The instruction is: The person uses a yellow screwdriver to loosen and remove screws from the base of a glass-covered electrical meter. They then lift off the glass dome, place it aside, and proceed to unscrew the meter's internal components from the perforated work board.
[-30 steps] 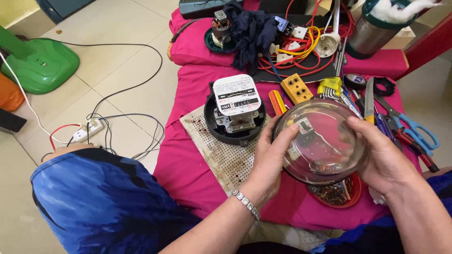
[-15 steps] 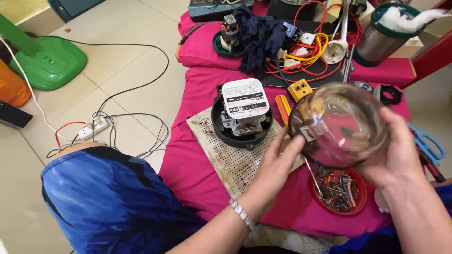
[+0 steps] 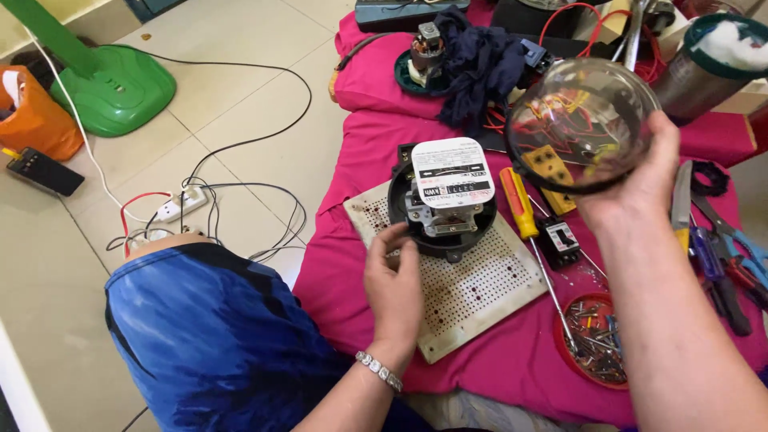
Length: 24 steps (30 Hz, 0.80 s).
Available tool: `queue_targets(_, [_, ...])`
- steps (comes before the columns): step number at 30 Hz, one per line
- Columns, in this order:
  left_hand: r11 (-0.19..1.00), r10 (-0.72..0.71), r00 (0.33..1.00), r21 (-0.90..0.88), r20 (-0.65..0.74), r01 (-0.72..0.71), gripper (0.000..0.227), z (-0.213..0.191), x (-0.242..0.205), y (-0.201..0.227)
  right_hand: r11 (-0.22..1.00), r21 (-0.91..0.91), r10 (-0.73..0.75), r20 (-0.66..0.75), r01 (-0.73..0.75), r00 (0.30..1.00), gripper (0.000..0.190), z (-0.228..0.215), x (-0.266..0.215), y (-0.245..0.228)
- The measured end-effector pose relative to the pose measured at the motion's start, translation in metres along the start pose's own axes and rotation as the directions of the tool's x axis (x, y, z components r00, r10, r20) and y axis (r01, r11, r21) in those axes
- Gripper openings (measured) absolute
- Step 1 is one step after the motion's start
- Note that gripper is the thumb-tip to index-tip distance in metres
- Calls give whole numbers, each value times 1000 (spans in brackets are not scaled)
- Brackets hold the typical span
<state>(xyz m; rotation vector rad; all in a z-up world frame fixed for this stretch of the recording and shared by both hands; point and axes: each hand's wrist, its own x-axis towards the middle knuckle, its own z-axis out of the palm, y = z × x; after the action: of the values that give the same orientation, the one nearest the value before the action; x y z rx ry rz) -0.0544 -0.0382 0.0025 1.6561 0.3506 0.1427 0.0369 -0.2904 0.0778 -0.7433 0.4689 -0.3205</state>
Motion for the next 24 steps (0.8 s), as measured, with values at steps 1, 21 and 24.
queue_targets(1, [1000,-3,1000,1,-3,3,33,-1,3,0,1000,-1,4,0,-4,1000,60,2,5,4])
queue_targets(21, [999,29,990,-11,-142,-31,37,-6,31,-1,911,413,22,-25,-10,999,60,61,95,82])
queue_targets(24, [999,13,989,-49,-145,-20,36,-5,33,-3,994,112,28,-252,1,967,71,77,84,78])
